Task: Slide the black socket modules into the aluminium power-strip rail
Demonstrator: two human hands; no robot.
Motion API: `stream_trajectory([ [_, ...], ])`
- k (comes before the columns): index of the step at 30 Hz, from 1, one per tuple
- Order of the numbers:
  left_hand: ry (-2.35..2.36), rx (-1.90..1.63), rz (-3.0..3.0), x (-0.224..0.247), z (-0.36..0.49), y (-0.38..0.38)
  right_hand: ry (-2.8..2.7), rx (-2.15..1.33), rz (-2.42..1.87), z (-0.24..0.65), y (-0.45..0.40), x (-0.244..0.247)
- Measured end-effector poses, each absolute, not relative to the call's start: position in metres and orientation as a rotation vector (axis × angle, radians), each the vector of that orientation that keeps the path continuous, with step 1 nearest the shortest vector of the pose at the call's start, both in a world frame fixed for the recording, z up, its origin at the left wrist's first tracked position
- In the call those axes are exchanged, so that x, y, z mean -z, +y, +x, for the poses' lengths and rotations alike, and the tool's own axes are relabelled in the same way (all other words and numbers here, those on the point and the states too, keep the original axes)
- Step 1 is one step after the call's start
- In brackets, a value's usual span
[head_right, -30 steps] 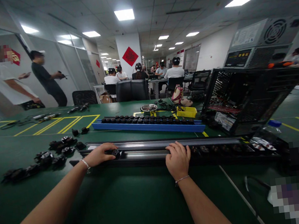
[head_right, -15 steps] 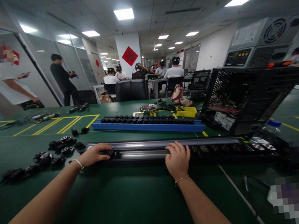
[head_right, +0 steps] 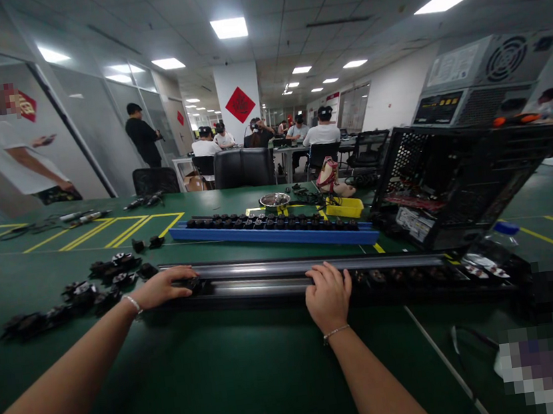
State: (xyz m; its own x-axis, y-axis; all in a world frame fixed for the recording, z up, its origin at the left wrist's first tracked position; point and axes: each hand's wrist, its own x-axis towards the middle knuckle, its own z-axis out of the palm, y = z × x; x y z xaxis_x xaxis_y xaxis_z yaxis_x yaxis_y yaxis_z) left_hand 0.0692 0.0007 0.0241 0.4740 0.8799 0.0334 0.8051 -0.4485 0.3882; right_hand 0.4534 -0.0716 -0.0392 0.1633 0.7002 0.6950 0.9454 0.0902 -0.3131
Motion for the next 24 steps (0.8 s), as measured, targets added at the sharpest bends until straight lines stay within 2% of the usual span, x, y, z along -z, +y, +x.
stream_trajectory([
  [24, 1.568, -0.242, 2.294, -0.026, 0.027, 0.0, -1.592, 0.41, -1.662, 0.453, -0.072, 0.039],
])
